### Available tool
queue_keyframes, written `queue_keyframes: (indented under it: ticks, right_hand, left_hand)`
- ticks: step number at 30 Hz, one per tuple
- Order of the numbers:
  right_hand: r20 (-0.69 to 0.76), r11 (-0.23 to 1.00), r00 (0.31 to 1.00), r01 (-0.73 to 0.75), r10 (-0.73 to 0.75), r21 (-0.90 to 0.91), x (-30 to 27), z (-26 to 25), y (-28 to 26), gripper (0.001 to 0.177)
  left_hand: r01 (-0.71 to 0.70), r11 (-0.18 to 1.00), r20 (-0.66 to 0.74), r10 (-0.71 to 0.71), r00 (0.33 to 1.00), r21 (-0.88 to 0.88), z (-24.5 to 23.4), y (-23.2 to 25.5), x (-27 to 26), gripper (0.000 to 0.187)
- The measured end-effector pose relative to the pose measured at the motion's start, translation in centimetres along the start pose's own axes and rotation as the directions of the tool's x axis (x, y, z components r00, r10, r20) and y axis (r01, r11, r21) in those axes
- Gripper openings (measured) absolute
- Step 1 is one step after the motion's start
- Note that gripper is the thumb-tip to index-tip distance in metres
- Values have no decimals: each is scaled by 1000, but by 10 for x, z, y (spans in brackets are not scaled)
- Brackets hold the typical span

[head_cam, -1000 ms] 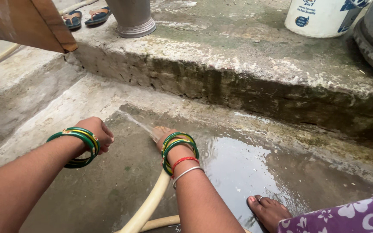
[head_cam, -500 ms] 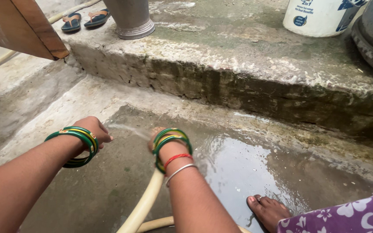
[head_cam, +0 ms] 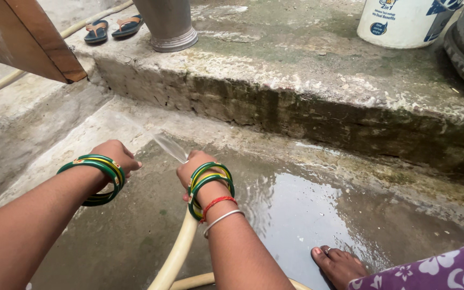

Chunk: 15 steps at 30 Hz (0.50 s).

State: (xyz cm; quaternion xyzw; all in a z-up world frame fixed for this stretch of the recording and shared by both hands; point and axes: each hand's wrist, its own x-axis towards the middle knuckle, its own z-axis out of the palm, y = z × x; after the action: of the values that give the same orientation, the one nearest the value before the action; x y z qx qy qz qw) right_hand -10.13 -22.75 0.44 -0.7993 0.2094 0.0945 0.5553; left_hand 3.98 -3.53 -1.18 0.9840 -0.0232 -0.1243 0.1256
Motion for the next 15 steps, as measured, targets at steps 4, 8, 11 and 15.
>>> queue_keyframes:
  ticks: [4, 8, 11, 15]
  right_hand:
    - [-80, 1000, 997, 8, -10, -23, 4, -3, -1, 31]
    - [-39, 994, 998, -35, 39, 102, 34, 3, 12, 36]
    - [47, 969, 998, 51, -41, -243, 54, -18, 131, 42]
    - [187, 351, 955, 98, 228, -931, -30, -126, 389, 50]
  left_hand:
    - [-4, 1000, -63, 3, 998, -22, -14, 5, -3, 34]
    - [161, 974, -95, -178, 980, -162, -32, 5, -7, 42]
    - [108, 988, -255, -134, 958, -111, -44, 0, -6, 46]
    - [170, 962, -198, -212, 957, -212, -48, -2, -12, 40]
